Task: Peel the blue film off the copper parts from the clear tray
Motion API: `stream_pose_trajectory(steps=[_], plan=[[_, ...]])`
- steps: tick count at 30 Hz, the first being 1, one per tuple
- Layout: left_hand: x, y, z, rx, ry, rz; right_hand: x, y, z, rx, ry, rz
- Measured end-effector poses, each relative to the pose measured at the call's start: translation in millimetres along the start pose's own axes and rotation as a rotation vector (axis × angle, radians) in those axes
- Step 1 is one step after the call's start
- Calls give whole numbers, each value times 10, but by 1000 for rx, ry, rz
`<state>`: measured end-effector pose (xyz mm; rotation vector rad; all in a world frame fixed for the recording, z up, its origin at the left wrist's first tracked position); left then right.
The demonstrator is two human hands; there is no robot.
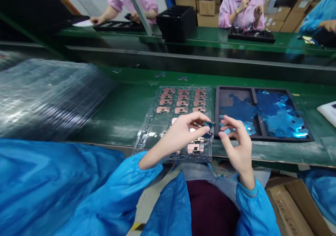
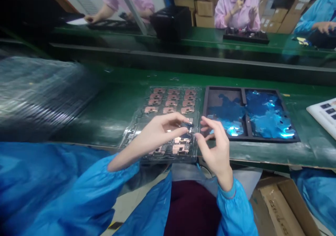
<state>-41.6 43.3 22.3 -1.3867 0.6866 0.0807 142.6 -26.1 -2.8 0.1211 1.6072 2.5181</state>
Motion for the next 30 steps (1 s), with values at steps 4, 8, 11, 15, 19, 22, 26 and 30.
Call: stream_pose_trajectory(steps=[4, 8, 11, 15, 19, 22, 26, 30], plan=[[229, 59, -186, -76, -22, -242, 84, -44, 1, 76, 30, 67], [414, 175, -338, -168, -156, -363, 2, -192, -132, 192, -159, 114], [564, 228, -435, -218, -212, -373, -42, -246, -195, 144, -218, 56], [679, 243, -496, -220, -257, -351, -102, -252, -213, 38, -221, -32], [715, 257, -501, -220, -252, -407, -112, -285, -228, 53, -149, -18], [727, 242, -516, -192, -249, -394, -150, -300, -259, 39, -174, -54], [761, 243, -544, -164, -259, -364, -177, -328, -265, 51, -200, -113], [752, 307, -561, -220, -296, -403, -138, -234, -247, 32, -181, -130]])
Point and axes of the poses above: each hand's wrist, its own z-axis towards the middle knuckle, its own x-axis out of the palm, y = z × x, the point moved 6 cm from there along z, towards the middle knuckle, and after that the axes turned 10 degrees about z, right-handed, at the moved point
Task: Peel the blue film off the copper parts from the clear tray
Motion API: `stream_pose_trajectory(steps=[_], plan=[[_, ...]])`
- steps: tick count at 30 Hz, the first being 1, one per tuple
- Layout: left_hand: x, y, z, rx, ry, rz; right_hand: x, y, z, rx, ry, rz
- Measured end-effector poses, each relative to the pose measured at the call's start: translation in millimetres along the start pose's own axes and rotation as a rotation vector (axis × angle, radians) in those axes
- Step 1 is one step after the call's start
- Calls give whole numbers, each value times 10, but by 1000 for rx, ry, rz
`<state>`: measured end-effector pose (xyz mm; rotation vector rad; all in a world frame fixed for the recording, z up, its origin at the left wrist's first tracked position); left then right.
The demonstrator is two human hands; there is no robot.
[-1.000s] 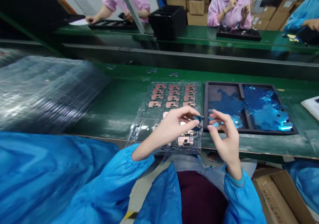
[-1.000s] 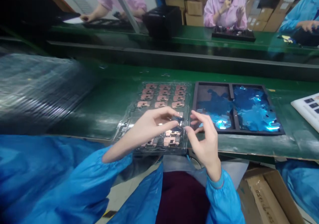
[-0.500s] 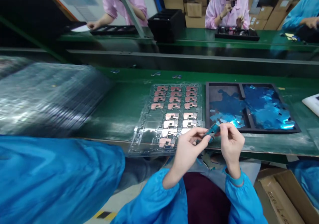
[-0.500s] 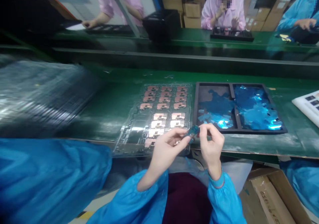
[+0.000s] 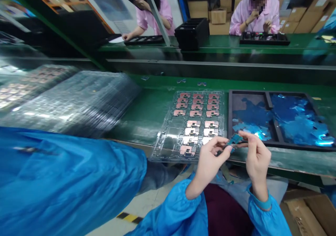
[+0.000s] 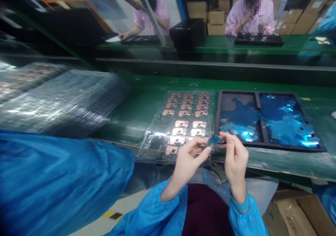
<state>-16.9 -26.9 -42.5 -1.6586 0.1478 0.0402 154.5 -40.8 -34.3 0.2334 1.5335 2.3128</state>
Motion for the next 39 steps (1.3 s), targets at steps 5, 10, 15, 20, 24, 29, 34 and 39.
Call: stream_pose_trajectory(steps=[5, 10, 15, 20, 24, 29, 34, 39], plan=[[-59, 7, -22, 0, -71, 3, 70, 358, -88, -369, -21, -296], [-22, 44, -60, -18, -15, 7, 146, 426, -121, -448, 14, -390], [15, 77, -37, -94, 124, -143, 119, 420, -95, -444, 41, -303], [19, 55, -26, -183, 189, -279, 76, 393, -126, -486, 64, -342], [46, 115, -22, -293, 217, -385, 68, 411, -165, -553, 110, -378], [36, 170, 31, -339, 209, -508, 56, 414, -231, -599, 175, -351], [-8, 158, 80, -343, 202, -540, 28, 402, -284, -636, 201, -325], [-50, 173, 107, -348, 141, -558, 13, 428, -310, -687, 202, -338]])
Point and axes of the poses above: each hand's wrist, its own z-axis towards the middle knuckle, its own x-axis out of the palm, y = z × x, the point moved 6 cm from there along z, towards the middle knuckle, and after that the axes turned 10 degrees about z, right-handed, at the moved point
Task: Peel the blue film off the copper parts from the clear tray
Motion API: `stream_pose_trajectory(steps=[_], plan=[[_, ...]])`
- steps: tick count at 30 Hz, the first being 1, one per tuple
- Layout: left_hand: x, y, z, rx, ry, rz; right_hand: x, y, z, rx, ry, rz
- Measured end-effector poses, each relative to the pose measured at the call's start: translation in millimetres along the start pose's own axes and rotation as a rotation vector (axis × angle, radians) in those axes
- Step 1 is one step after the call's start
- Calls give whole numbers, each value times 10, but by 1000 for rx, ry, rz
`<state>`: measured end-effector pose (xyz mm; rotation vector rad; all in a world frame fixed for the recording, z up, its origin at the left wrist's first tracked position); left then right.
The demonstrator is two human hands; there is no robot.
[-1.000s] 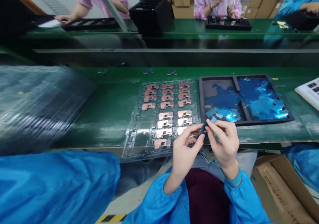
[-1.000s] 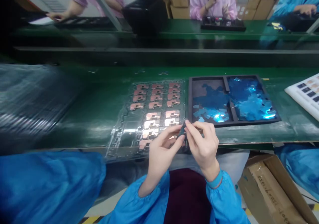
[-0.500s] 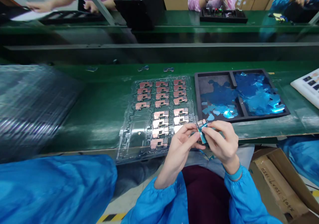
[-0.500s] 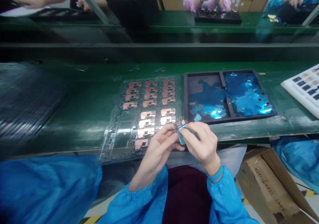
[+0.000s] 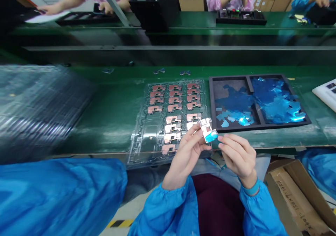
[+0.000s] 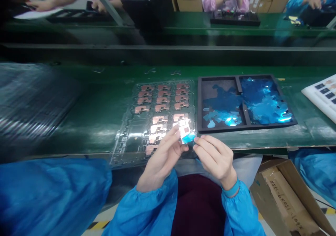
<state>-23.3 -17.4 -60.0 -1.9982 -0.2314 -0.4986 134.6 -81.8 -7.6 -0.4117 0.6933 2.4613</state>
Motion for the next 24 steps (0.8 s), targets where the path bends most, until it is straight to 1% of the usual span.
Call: stream_pose_trajectory(steps=[4, 6, 7, 9, 10, 11, 12, 14, 16, 17, 18, 20, 22, 24], plan=[[-75, -1, 62, 14, -94, -75, -39, 30, -95, 27, -27, 0], [-117, -15, 95, 41, -138, -77, -84, -4, -135, 80, -96, -19], [-138, -24, 106, 59, -161, -62, -123, -51, -142, 119, -165, -37], [-160, -41, 110, 93, -190, -13, -212, -231, -132, 238, -331, -95], [-158, -48, 105, 110, -191, 19, -246, -367, -116, 317, -395, -128], [-147, -56, 95, 129, -184, 53, -265, -527, -94, 399, -428, -163], [-132, -64, 81, 151, -177, 89, -264, -704, -66, 485, -417, -191], [-103, -82, 49, 197, -173, 162, -209, -1041, -2, 605, -279, -243], [-82, -94, 25, 224, -187, 229, -130, -1253, 42, 645, -103, -311], [-76, -100, 17, 234, -198, 256, -93, -1289, 55, 644, -42, -334], [-71, -106, 14, 242, -210, 280, -60, -1274, 66, 633, -9, -333], [-64, -119, 13, 256, -232, 322, 4, -1123, 84, 614, -20, -229], [-53, -122, 15, 259, -238, 362, 100, -906, 83, 654, -53, 24], [-39, -111, 12, 247, -229, 404, 251, -711, 55, 760, -39, 323]])
Point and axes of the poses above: each hand's wrist, its own z-axis towards the middle knuckle, its own x-axis out of the palm, y = z × x, the point moved 6 cm from there along z, towards the middle knuckle, and after that the axes turned 10 degrees about z, right-handed, at the moved point
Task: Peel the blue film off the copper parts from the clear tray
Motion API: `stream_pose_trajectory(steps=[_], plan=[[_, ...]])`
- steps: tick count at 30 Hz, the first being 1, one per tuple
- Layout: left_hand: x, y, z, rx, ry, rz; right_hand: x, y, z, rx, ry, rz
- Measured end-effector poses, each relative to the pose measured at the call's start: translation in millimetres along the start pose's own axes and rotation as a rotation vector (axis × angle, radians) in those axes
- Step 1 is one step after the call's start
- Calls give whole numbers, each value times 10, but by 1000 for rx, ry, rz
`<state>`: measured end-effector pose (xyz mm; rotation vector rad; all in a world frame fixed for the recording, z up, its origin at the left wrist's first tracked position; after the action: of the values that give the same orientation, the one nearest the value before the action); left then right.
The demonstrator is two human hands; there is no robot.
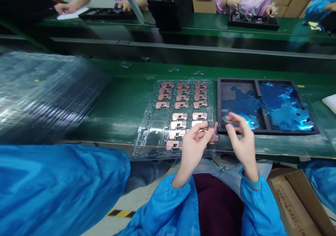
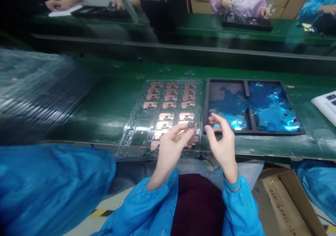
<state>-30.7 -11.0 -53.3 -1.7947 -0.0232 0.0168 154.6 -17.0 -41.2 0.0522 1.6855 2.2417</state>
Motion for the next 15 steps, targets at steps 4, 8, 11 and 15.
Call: stream_pose_trajectory(steps=[4, 8, 11, 15], plan=[[12, -9, -39, 21, 14, 66, 268, -1, -172, 218, 97, 306], [10, -30, -53, 61, -2, 69, 304, -65, -203, 273, 44, 377], [9, -19, -43, 54, -10, 50, 300, -68, -201, 270, 32, 341], [38, 24, -26, -18, 20, 9, 287, -46, -190, 285, 45, 335]])
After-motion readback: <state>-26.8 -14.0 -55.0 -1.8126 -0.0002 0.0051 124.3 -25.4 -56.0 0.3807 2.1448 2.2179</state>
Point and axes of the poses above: each hand's wrist, its own z-axis towards the middle knuckle, its own x-axis out of the palm, y = z × x, the point moved 6 cm from there along z, towards the middle knuckle, and after that the axes turned 10 degrees about z, right-handed, at the moved point
